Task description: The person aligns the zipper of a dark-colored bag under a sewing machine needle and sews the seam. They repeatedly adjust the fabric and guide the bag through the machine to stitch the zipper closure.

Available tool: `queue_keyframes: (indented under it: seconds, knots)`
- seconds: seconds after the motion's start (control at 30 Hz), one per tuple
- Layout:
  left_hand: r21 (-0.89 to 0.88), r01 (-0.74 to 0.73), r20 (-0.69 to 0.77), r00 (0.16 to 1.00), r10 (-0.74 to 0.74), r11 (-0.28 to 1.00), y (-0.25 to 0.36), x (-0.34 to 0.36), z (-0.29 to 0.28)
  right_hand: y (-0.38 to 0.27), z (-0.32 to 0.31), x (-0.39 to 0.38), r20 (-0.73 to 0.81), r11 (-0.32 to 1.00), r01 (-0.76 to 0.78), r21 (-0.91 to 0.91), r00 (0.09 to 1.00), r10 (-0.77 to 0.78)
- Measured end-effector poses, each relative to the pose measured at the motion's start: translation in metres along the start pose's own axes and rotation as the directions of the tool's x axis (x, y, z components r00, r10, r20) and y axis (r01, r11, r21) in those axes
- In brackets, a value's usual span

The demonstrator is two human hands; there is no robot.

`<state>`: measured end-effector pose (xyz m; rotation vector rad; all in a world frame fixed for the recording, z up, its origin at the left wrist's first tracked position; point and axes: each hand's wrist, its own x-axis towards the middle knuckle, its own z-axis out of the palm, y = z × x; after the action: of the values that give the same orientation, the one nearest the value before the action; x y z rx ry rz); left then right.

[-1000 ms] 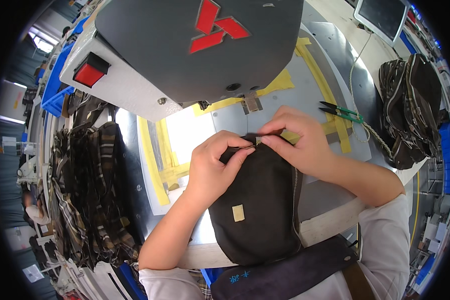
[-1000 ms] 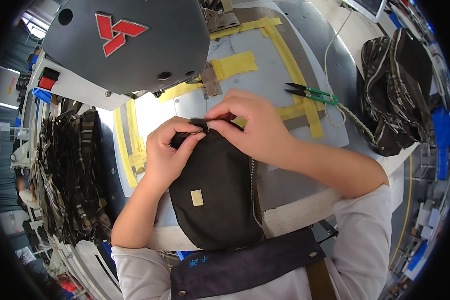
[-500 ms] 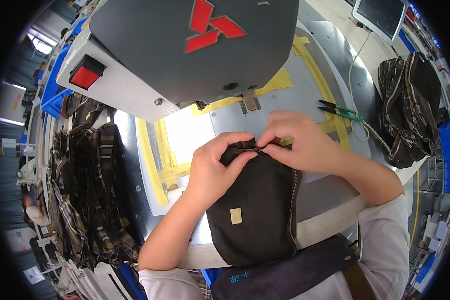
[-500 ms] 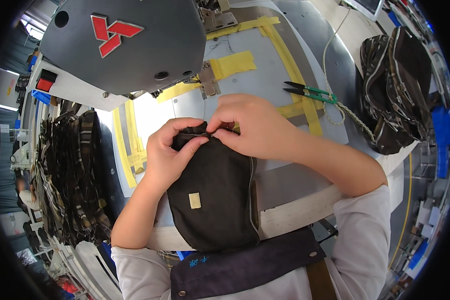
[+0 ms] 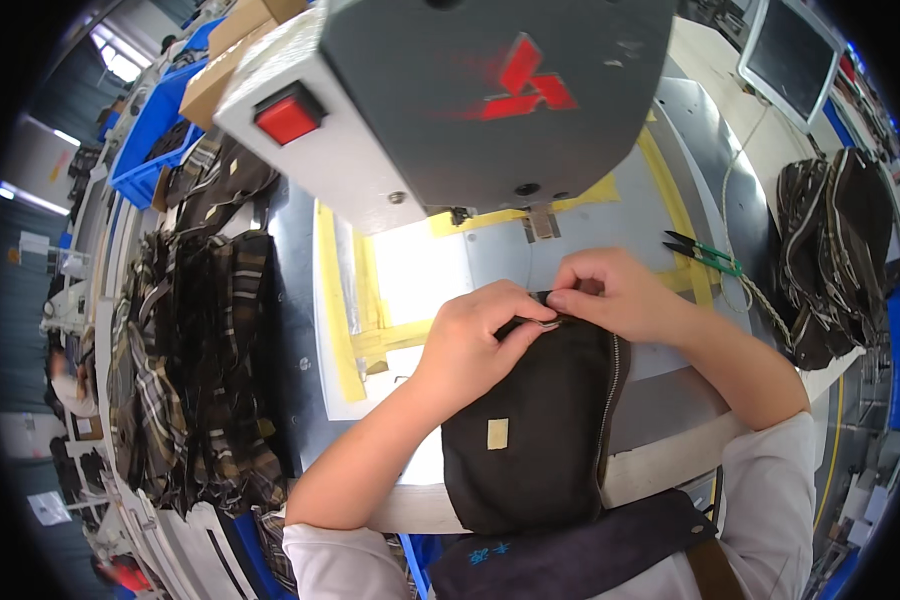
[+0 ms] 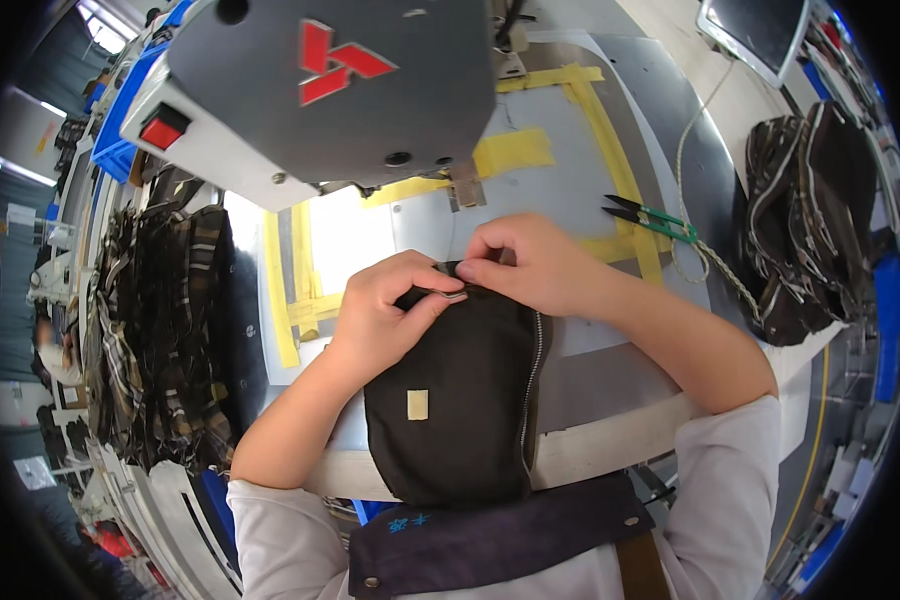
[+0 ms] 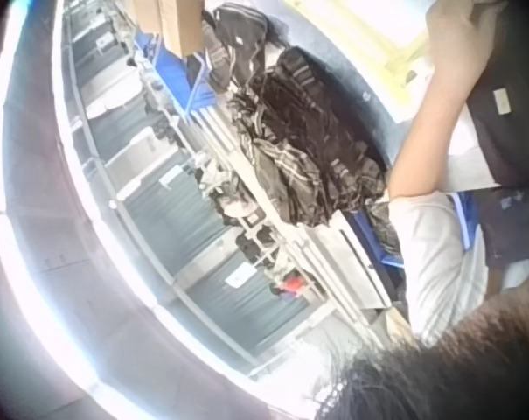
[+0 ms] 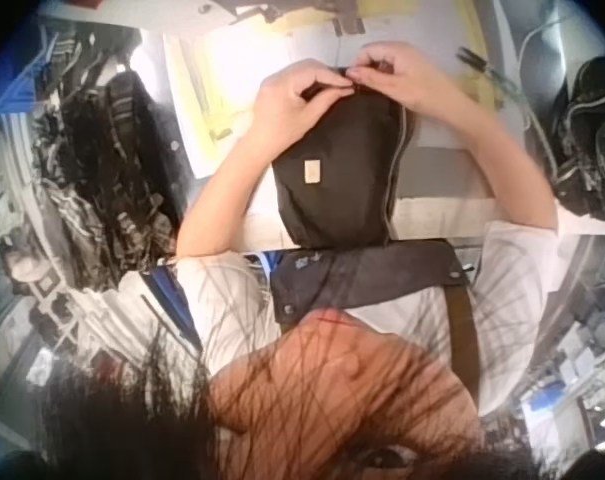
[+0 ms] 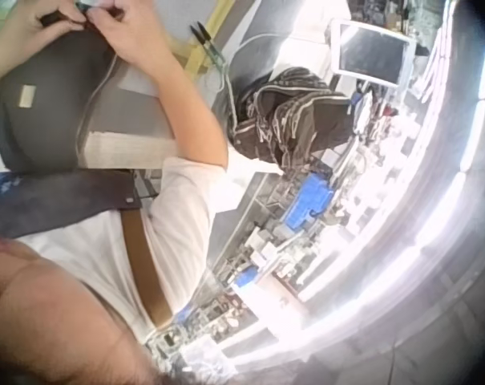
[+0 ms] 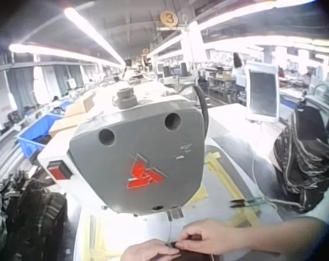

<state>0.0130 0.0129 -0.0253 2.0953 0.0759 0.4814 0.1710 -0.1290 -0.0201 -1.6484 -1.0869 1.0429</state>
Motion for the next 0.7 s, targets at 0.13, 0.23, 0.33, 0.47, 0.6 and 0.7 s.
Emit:
queue_keyframes:
  seconds: [0.13,0.23,0.33,0.47,0.6,0.7]
  knots:
    - [0.077,0.036,0.005,0.999,-0.037,0.996,0.001,0.001,-0.002,0.003,0.010,-0.003,-0.166,0.999,-0.034,0.028,0.985,0.038]
    - [0.051,0.095,0.009,0.995,-0.096,0.994,0.004,-0.001,-0.004,-0.001,0.006,-0.004,-0.135,0.999,-0.042,0.031,0.990,0.046]
    - [-0.005,0.146,0.017,0.989,-0.146,0.989,0.004,0.000,-0.008,-0.002,0.003,-0.005,-0.083,0.991,0.132,-0.028,0.988,-0.134]
    - [-0.074,0.185,0.018,0.983,-0.184,0.980,0.002,0.001,-0.011,-0.002,0.009,-0.012,-0.091,0.987,0.135,-0.090,0.986,-0.143]
    - [-0.091,0.197,0.034,0.980,-0.195,0.976,0.001,0.001,-0.011,0.000,0.014,-0.013,-0.191,1.000,-0.003,0.016,0.982,0.006]
    - [0.001,0.141,-0.045,0.989,-0.140,0.990,0.000,0.001,-0.005,0.003,0.017,-0.011,-0.240,1.000,-0.003,0.003,0.971,0.003]
